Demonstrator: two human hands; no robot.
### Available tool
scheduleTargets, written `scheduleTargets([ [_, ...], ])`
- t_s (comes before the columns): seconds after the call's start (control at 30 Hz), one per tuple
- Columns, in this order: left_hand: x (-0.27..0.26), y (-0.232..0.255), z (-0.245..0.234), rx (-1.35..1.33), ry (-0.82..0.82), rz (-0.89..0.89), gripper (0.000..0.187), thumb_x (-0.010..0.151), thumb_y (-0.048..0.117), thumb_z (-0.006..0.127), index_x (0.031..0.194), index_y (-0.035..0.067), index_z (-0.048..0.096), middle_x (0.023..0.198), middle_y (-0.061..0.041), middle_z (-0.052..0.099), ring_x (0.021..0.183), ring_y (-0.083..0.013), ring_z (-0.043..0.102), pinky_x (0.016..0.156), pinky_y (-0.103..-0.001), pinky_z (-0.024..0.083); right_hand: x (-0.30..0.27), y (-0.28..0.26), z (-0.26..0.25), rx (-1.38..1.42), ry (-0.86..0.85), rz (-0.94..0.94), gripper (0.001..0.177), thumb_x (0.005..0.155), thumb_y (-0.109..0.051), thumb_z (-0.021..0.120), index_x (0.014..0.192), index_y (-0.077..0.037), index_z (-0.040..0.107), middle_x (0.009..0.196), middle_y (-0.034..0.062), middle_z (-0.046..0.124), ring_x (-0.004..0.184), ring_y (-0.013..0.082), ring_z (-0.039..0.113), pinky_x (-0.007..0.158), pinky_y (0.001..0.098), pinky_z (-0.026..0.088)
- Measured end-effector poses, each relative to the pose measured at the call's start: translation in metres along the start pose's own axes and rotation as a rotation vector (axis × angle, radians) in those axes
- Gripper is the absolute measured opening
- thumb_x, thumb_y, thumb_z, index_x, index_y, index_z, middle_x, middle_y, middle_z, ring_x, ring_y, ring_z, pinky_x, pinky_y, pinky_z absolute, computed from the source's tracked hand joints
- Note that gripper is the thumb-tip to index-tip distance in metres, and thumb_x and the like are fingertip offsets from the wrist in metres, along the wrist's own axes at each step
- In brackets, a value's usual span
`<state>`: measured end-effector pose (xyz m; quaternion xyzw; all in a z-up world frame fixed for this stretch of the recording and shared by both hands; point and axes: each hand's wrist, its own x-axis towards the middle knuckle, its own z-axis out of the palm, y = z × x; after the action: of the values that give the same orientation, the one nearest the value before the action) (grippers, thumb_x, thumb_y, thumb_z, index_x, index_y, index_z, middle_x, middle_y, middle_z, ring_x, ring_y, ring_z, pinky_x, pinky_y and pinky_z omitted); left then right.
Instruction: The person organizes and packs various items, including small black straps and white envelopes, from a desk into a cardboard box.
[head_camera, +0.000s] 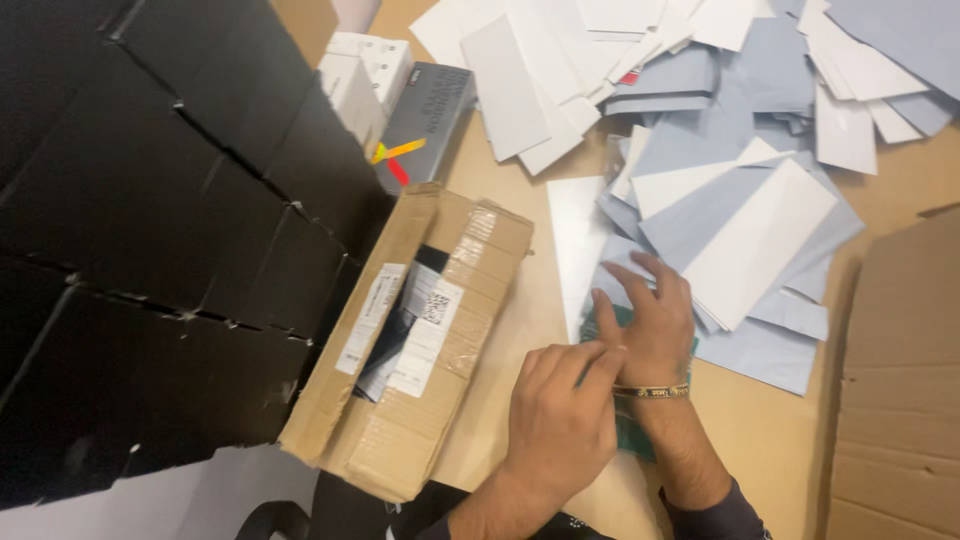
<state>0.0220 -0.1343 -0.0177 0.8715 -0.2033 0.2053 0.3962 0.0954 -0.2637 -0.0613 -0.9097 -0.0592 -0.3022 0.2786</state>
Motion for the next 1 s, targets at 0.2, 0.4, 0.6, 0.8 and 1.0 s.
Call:
scheduleTargets([
  [0.2, 0.003, -0.011, 0.062, 0.153, -0.354, -0.207, 0.107, 0.064, 0.046, 0.089, 0.143, -0.007, 0.042, 0.142, -0.035, 0.04, 0.124, -0.0497, 0.042, 0.098, -0.058, 0.04, -0.004, 0.077, -0.022, -0.047, 0.117, 0.262, 0.034, 0.088, -0.009, 0.078, 0.12, -0.007, 0.071, 0.125, 0.015, 0.064, 0.108, 0.0321, 0.066, 0.082, 0.0394, 0.056],
  [0.4, -0.002, -0.029, 0.069, 0.06, -0.482, -0.456, 0.102, 0.067, 0.03, 0.093, 0.152, 0.011, 0.04, 0.131, -0.023, 0.041, 0.11, -0.0368, 0.049, 0.099, -0.044, 0.044, -0.009, 0.103, -0.018, 0.058, 0.171, 0.349, 0.029, 0.089, -0.004, 0.076, 0.117, -0.004, 0.07, 0.118, 0.0138, 0.066, 0.102, 0.0284, 0.069, 0.076, 0.0363, 0.058],
  [0.6, -0.013, -0.042, 0.04, -0.208, -0.493, -0.672, 0.081, 0.071, 0.005, 0.083, 0.145, 0.021, 0.055, 0.126, -0.015, 0.046, 0.096, -0.0296, 0.062, 0.092, -0.038, 0.054, -0.01, 0.104, -0.003, 0.042, 0.133, 0.338, 0.026, 0.088, -0.006, 0.077, 0.113, -0.005, 0.07, 0.115, 0.0127, 0.067, 0.106, 0.0294, 0.065, 0.082, 0.039, 0.057],
  [0.8, -0.021, -0.037, 0.011, 0.605, -0.243, -0.386, 0.058, 0.083, -0.005, 0.064, 0.14, 0.008, 0.059, 0.141, -0.025, 0.046, 0.123, -0.0406, 0.053, 0.097, -0.043, 0.049, -0.011, 0.105, 0.001, -0.044, 0.125, 0.309, 0.023, 0.089, -0.007, 0.078, 0.111, -0.006, 0.073, 0.115, 0.0108, 0.066, 0.111, 0.032, 0.06, 0.096, 0.0444, 0.051],
  [1.0, -0.015, 0.0, 0.042, 0.411, -0.248, -0.017, 0.057, 0.075, 0.006, 0.064, 0.132, -0.001, 0.06, 0.145, -0.031, 0.044, 0.134, -0.0471, 0.046, 0.106, -0.064, 0.031, -0.017, 0.109, 0.004, -0.183, 0.148, 0.327, 0.049, 0.087, -0.019, 0.085, 0.129, -0.004, 0.067, 0.145, 0.0269, 0.048, 0.135, 0.0446, 0.042, 0.111, 0.0563, 0.038],
])
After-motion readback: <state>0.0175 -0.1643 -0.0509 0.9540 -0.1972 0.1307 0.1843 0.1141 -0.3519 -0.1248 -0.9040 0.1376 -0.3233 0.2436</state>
